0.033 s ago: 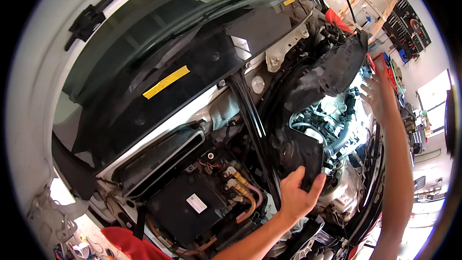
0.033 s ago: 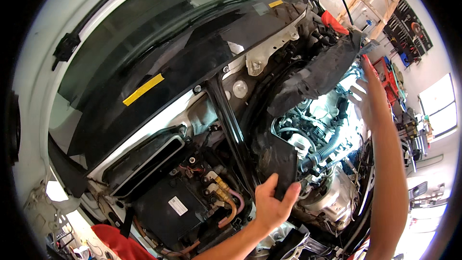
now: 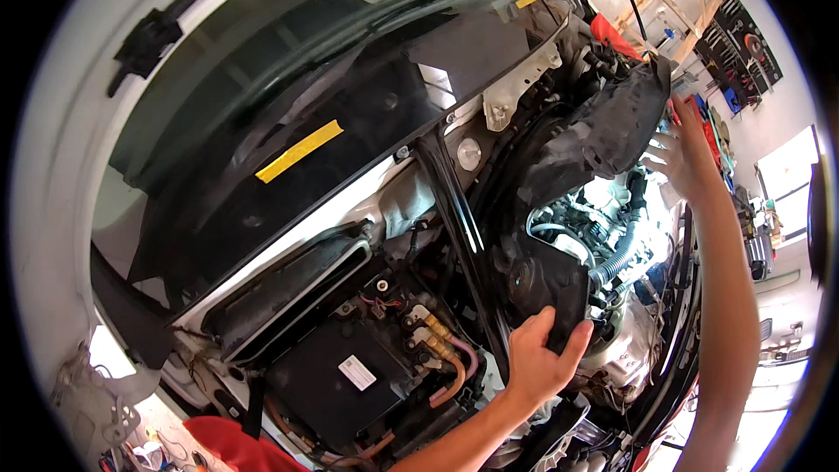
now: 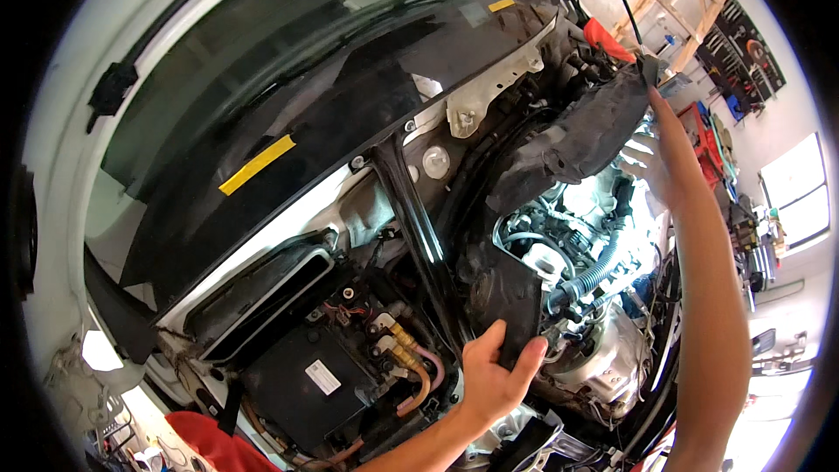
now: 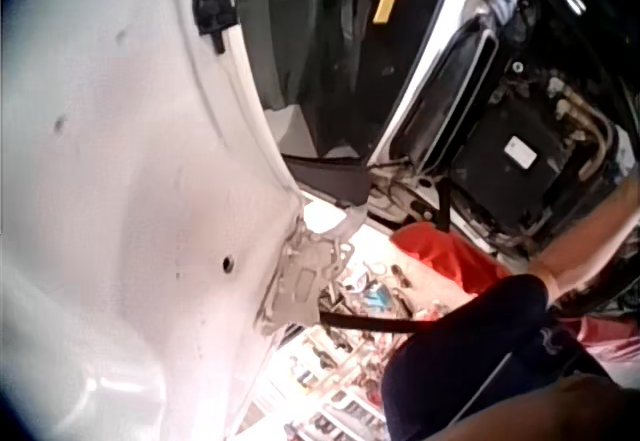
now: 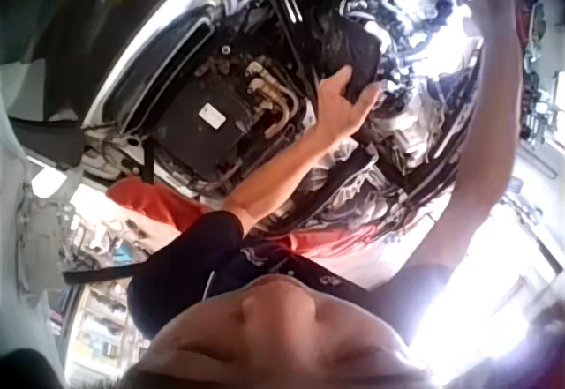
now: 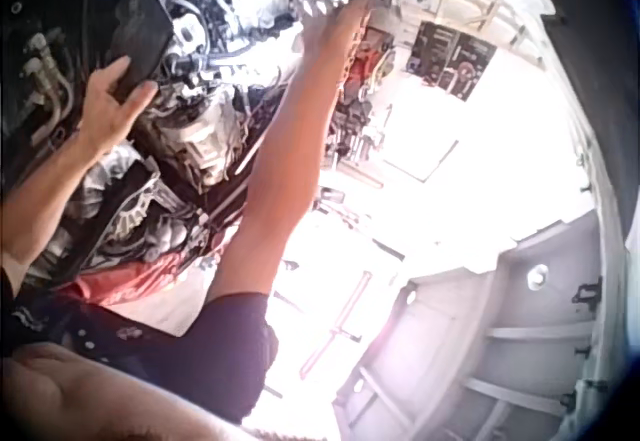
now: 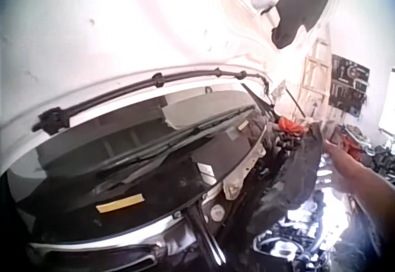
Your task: The person disconnects components in a car engine bay, picks up a heat shield cover from the floor, and positions and installs the cover into the engine bay by hand.
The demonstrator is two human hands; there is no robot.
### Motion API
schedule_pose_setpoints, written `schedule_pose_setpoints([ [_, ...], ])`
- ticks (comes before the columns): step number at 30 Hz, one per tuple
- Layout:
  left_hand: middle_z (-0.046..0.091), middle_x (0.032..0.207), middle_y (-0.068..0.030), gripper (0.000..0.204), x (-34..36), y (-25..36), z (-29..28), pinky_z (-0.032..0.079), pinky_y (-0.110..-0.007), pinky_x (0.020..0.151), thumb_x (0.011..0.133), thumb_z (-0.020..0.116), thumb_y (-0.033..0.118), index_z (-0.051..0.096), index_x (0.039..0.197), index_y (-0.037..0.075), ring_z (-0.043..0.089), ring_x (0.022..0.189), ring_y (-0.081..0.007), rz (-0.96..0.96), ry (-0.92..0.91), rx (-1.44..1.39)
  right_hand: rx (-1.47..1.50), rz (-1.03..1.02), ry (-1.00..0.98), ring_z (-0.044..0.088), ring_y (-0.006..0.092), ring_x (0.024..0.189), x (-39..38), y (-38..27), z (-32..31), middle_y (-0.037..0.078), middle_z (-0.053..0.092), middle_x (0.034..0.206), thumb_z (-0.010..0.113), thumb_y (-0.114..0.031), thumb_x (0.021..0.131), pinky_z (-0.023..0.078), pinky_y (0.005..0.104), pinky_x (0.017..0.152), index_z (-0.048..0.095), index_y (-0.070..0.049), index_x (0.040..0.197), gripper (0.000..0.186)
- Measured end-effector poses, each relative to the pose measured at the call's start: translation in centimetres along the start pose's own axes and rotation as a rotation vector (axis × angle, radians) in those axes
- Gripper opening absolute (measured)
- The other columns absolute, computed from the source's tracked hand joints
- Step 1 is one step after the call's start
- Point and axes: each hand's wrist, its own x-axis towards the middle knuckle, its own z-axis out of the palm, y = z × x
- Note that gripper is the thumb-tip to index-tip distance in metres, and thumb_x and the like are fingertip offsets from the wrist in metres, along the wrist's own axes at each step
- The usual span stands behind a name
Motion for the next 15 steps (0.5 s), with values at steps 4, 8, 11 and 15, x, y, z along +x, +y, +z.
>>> schedule_pose_setpoints([
  [4,0.041,0.058,-0.0141,0.053,0.3,0.6,-0.9,0.033,-0.041,0.051,0.083,0.08,0.031,0.04,0.064,0.002,0.041,0.053,-0.0294,0.025,-0.024,0.069,0.008,-0.042,-0.004,0.066,0.0303,0.104,6.3,0.5,4.5,0.019,0.067,0.115,0.063,-0.031,0.095,0.051,0.0463,0.097,0.055,0.005,0.125,0.048],
  [8,0.038,0.057,-0.0115,0.053,0.4,1.0,-1.6,0.03,-0.041,0.049,0.081,0.082,0.028,0.038,0.062,0.003,0.039,0.052,-0.0282,0.052,-0.019,0.035,-0.162,-0.117,0.334,0.069,0.0283,0.095,6.0,1.0,5.3,0.017,0.071,0.104,0.059,-0.013,0.094,0.055,0.0397,0.091,0.058,0.008,0.119,0.032],
  [11,0.036,0.056,-0.0104,0.053,0.2,1.1,-1.8,0.029,-0.039,0.049,0.08,0.082,0.027,0.038,0.061,0.004,0.037,0.051,-0.0271,0.191,-0.046,0.013,-0.192,-0.253,0.155,0.069,0.0291,0.09,5.0,0.5,5.5,0.018,0.07,0.103,0.062,-0.012,0.09,0.057,0.0398,0.085,0.057,0.012,0.116,0.035],
  [15,0.042,0.057,-0.0025,0.048,0.0,0.7,-2.0,0.029,-0.029,0.047,0.085,0.08,0.034,0.047,0.068,0.003,0.037,0.052,-0.0093,0.132,-0.088,-0.033,-0.269,-0.215,0.241,0.07,0.0303,0.09,5.9,0.1,7.1,0.019,0.068,0.099,0.063,-0.009,0.087,0.058,0.0426,0.079,0.055,0.015,0.113,0.036],
])
